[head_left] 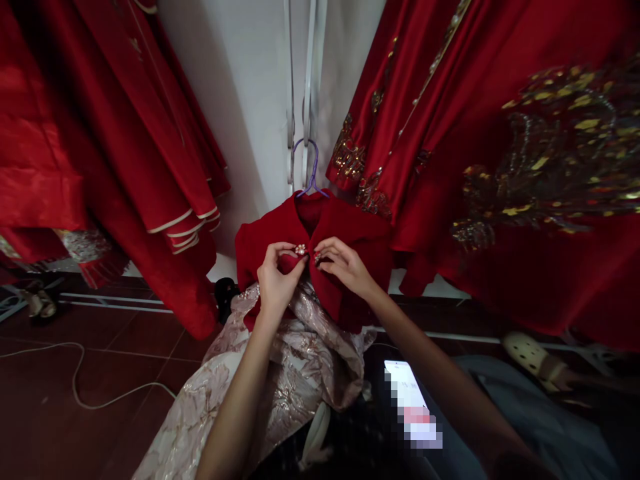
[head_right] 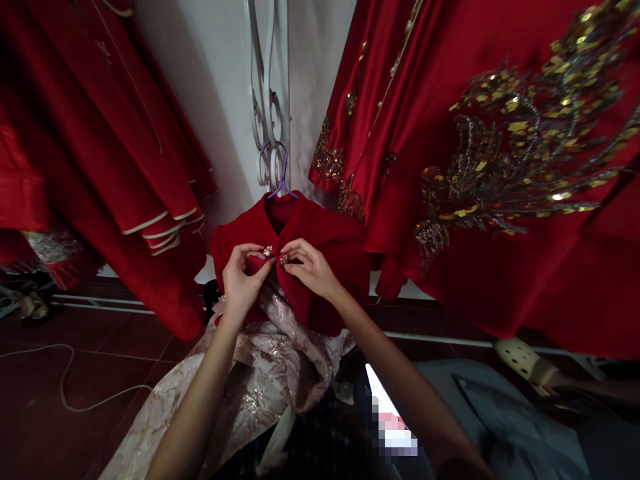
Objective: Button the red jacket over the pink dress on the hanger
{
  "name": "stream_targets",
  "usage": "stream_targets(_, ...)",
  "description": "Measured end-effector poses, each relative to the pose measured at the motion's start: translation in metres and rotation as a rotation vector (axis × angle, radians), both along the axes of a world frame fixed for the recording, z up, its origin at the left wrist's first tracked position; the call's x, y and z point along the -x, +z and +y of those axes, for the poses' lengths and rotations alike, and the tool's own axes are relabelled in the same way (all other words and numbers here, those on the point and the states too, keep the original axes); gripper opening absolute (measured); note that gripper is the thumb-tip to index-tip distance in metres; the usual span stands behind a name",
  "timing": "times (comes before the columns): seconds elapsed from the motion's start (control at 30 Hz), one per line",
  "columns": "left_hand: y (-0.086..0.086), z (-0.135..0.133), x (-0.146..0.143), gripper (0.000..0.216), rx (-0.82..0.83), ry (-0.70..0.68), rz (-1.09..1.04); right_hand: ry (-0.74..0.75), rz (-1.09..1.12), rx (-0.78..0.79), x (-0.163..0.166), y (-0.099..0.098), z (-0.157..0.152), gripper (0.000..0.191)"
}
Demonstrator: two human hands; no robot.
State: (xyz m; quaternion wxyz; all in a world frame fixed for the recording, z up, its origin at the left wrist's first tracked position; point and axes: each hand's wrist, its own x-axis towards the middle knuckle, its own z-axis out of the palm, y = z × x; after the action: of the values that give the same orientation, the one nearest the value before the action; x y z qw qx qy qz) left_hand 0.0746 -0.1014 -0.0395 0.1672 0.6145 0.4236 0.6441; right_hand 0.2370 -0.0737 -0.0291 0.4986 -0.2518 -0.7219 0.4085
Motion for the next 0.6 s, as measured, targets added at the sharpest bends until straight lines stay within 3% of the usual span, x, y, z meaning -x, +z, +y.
stream_targets(0.1,-0.004,0.001,-0.001,0.025,0.038,0.030,0.013,-0.064,0.015,-0.010,-0.001,-0.004,-0.003,0.025)
stream_targets(0.27,-0.001,0.002,0.005,0.012,0.133,0.047,0.213,-0.186,-0.058,-0.052,0.006,-0.002,-0.004,0.025)
stream_targets(0.6,0.023,-0.007,0.016,0.009,0.051,-0.042,0.609,-0.268,-0.108,-0.150,0.012,0.003,-0.011,0.022)
